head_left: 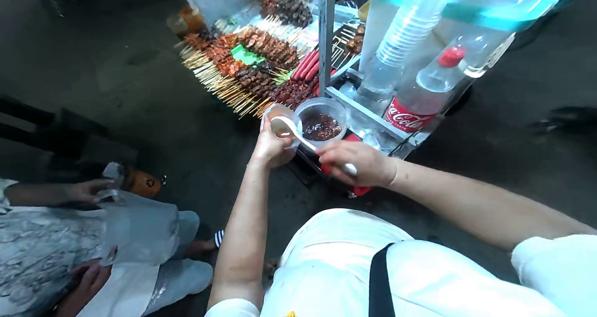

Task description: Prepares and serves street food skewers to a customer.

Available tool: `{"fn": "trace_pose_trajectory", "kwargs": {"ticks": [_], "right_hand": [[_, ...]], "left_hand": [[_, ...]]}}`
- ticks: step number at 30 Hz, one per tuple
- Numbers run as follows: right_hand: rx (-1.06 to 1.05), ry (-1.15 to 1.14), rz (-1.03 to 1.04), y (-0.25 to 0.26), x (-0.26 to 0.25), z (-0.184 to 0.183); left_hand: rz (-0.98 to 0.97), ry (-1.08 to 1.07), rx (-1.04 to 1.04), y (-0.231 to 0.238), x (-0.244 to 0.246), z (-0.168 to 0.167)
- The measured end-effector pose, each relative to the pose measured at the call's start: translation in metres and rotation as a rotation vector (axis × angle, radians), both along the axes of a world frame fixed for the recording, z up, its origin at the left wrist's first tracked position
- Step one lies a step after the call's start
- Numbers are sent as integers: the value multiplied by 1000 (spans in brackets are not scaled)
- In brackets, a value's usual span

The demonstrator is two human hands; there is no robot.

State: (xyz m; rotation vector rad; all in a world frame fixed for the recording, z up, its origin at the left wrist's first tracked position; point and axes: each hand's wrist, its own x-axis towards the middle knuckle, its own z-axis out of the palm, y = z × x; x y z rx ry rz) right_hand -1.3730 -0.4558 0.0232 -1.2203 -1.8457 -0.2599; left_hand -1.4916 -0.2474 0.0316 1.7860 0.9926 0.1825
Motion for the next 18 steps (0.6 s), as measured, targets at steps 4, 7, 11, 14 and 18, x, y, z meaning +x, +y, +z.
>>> {"fn": "trace_pose_trajectory", "kwargs": {"ticks": [4, 7, 11, 14, 18], "right_hand": [[25, 3, 69, -6, -3, -8], [-1, 431, -23, -9, 8, 14], [-59, 673, -246, -4, 45, 57], [-238, 437, -386, 7, 58, 67], [-683, 143, -408, 34, 56, 49]], "left_hand": [[28, 2, -41, 3, -14, -1], [62, -39, -104, 3, -21, -5], [73, -86, -113, 3, -25, -5], [90, -143, -131, 2, -25, 5], [92, -258, -148, -6, -27, 40]]}}
